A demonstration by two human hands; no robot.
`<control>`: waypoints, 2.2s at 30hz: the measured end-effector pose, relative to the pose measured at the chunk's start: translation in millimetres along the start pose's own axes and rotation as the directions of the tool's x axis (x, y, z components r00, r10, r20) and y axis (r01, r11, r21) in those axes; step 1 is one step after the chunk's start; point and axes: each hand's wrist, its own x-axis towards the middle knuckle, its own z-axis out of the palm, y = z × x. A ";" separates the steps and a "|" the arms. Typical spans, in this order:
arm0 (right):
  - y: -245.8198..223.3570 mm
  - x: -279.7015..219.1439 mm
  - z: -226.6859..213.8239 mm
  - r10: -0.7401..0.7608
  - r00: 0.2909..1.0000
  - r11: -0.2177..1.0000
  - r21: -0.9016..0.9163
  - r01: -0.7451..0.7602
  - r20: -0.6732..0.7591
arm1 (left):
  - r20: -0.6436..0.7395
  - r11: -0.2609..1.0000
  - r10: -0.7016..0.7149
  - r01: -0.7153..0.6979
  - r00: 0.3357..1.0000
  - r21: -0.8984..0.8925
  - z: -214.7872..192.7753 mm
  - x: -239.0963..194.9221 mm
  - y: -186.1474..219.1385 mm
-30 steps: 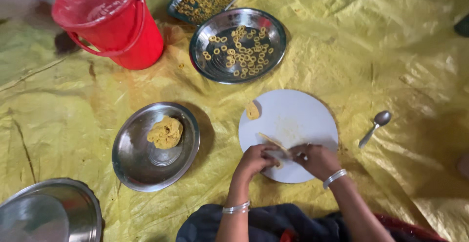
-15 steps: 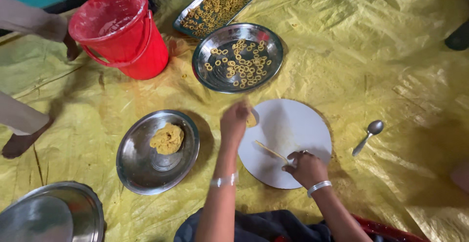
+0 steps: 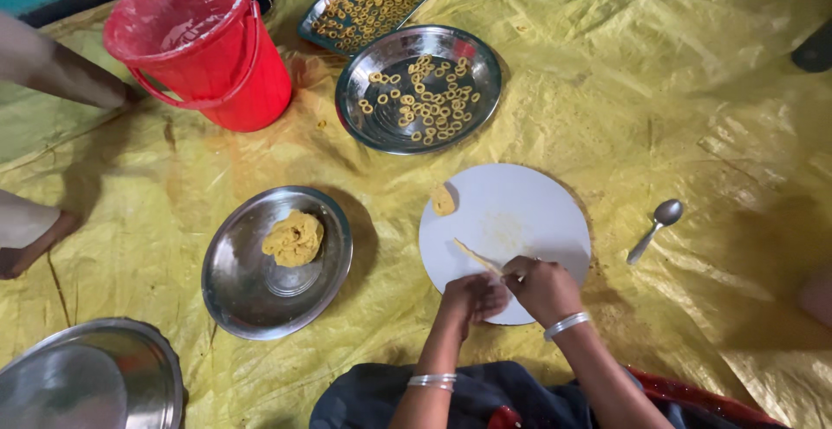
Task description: The person sits on a yellow tarp and repeatedly rolls small pieces of dough into thin strips on a white circular board, then joins the ends to form rings. The finished rings are placed into a nearby metal bowl.
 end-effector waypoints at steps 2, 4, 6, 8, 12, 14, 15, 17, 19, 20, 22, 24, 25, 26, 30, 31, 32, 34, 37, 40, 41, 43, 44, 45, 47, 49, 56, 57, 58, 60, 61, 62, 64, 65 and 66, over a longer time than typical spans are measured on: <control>-3.8 0.3 -4.4 -0.066 0.998 0.994 0.088 0.068 -0.024 | -0.026 0.989 0.008 -0.012 1.000 -0.149 3.2 5.6 3.7; -6.5 0.3 -6.4 -0.073 0.997 0.994 0.083 0.073 -0.008 | -0.037 0.960 0.083 -0.089 0.996 -0.264 7.4 12.8 8.9; -5.4 -0.3 -7.4 -0.085 0.996 0.992 0.095 0.087 -0.024 | -0.060 0.954 0.137 -0.148 0.989 -0.260 7.8 16.6 12.8; -3.4 -0.9 -6.8 -0.111 0.991 0.985 0.128 0.119 -0.071 | -0.076 0.955 0.162 -0.176 0.984 -0.240 8.6 17.0 13.7; -2.7 1.7 -3.3 -0.194 0.937 0.963 0.127 0.239 -0.290 | -0.095 0.963 0.174 -0.190 0.980 -0.192 8.2 13.7 18.6; 0.4 3.3 -0.7 -0.165 0.938 0.974 0.098 0.203 -0.304 | -0.094 0.962 0.188 -0.203 0.978 -0.184 9.1 14.0 19.7; 2.8 4.1 0.9 -0.114 0.963 0.982 0.116 0.146 -0.245 | -0.088 0.960 0.197 -0.210 0.976 -0.183 9.9 14.5 19.5; 8.5 6.8 5.9 -0.010 0.992 0.990 0.141 0.028 -0.123 | -0.080 0.957 0.227 -0.237 0.971 -0.166 11.2 15.9 19.3; 14.8 9.7 13.6 0.041 0.993 0.944 0.329 -0.001 -0.113 | -0.076 0.951 0.271 -0.279 0.960 -0.132 12.3 16.6 19.7; 17.9 11.9 17.7 0.065 0.992 0.908 0.419 -0.015 -0.105 | -0.071 0.953 0.272 -0.279 0.960 -0.116 12.9 15.8 20.1; 22.6 17.6 25.9 0.181 0.983 0.684 0.713 -0.155 0.040 | -0.063 0.956 0.278 -0.283 0.958 -0.081 14.4 13.1 23.6; 26.8 20.7 33.1 0.238 0.964 0.525 0.820 -0.228 0.116 | -0.052 0.957 0.290 -0.291 0.956 -0.012 16.3 9.1 27.5; 28.4 21.5 35.6 0.259 0.960 0.519 0.822 -0.232 0.108 | -0.047 0.955 0.296 -0.295 0.954 0.020 17.2 7.1 29.5; 29.5 22.1 37.4 0.280 0.955 0.514 0.825 -0.236 0.099 | -0.023 0.948 0.317 -0.316 0.948 0.037 18.1 5.4 31.3; 26.6 19.5 36.4 0.172 0.985 0.600 0.795 -0.093 -0.015 | 0.087 0.910 0.381 -0.390 0.920 0.137 13.9 0.1 36.5; 24.6 18.2 34.1 0.122 0.991 0.660 0.750 -0.036 -0.060 | 0.122 0.897 0.390 -0.407 0.913 0.173 12.0 -0.1 37.2; 22.2 16.6 31.2 0.069 0.993 0.714 0.700 0.021 -0.100 | 0.120 0.897 0.382 -0.399 0.916 0.189 11.0 0.9 37.7; 15.8 13.2 24.7 0.061 0.993 0.765 0.644 0.019 -0.101 | 0.115 0.897 0.365 -0.382 0.924 0.221 8.6 3.5 39.0; 5.2 8.8 15.5 0.034 0.993 0.788 0.615 0.042 -0.112 | 0.085 0.915 0.328 -0.338 0.941 0.220 6.4 8.1 40.1; -2.9 5.6 7.8 0.005 0.993 0.825 0.561 0.063 -0.118 | 0.096 0.923 0.306 -0.320 0.947 0.215 6.0 9.1 40.9; -5.1 4.8 6.2 -0.005 0.993 0.843 0.534 0.068 -0.119 | 0.109 0.917 0.311 -0.328 0.944 0.225 6.1 8.5 41.2; -8.7 3.2 4.4 -0.039 0.983 0.848 0.514 0.127 -0.179 | 0.136 0.906 0.321 -0.346 0.937 0.245 7.1 6.8 42.5; -10.1 2.8 4.0 -0.057 0.976 0.850 0.502 0.157 -0.209 | 0.128 0.900 0.324 -0.347 0.937 0.264 8.0 5.9 43.3; -11.0 2.2 3.7 -0.063 0.973 0.844 0.509 0.171 -0.222 | 0.119 0.894 0.326 -0.347 0.938 0.282 8.9 5.1 44.0; -12.2 1.1 3.2 -0.075 0.966 0.830 0.522 0.198 -0.246 | 0.099 0.894 0.328 -0.343 0.939 0.287 10.0 3.5 45.2; -12.5 0.0 2.1 -0.149 0.941 0.835 0.472 0.284 -0.304 | 0.075 0.906 0.326 -0.334 0.942 0.260 9.9 2.3 46.3; -11.8 -1.0 -3.8 -0.323 0.852 0.888 0.179 0.423 -0.411 | 0.085 0.909 0.302 -0.314 0.950 0.275 5.9 7.0 49.1; -11.8 -1.0 -4.2 -0.363 0.830 0.878 0.143 0.457 -0.423 | 0.102 0.916 0.297 -0.314 0.949 0.251 5.9 7.9 48.5; -11.5 -1.0 -4.5 -0.403 0.807 0.865 0.108 0.490 -0.433 | 0.118 0.922 0.293 -0.313 0.949 0.227 5.9 8.7 47.8; -11.0 -1.4 -3.7 -0.438 0.787 0.859 0.057 0.509 -0.433 | 0.108 0.907 0.266 -0.286 0.958 0.308 5.8 10.0 45.1; -10.9 -1.8 -2.8 -0.435 0.793 0.866 0.042 0.497 -0.426 | 0.101 0.898 0.252 -0.272 0.962 0.347 5.4 10.3 43.6; -10.8 -2.2 -1.9 -0.431 0.799 0.874 0.027 0.485 -0.419 | 0.109 0.890 0.262 -0.284 0.959 0.357 5.0 10.4 42.3; -9.8 -1.9 -0.7 -0.432 0.805 0.877 0.020 0.481 -0.406 | 0.126 0.873 0.284 -0.310 0.951 0.377 4.5 10.1 41.1; -9.0 -1.3 -0.7 -0.434 0.808 0.878 0.017 0.479 -0.399 | 0.139 0.884 0.271 -0.304 0.952 0.356 4.3 9.9 41.5; -8.1 -0.2 -0.9 -0.432 0.811 0.869 0.060 0.492 -0.395 | 0.153 0.894 0.259 -0.297 0.954 0.335 4.1 9.3 42.7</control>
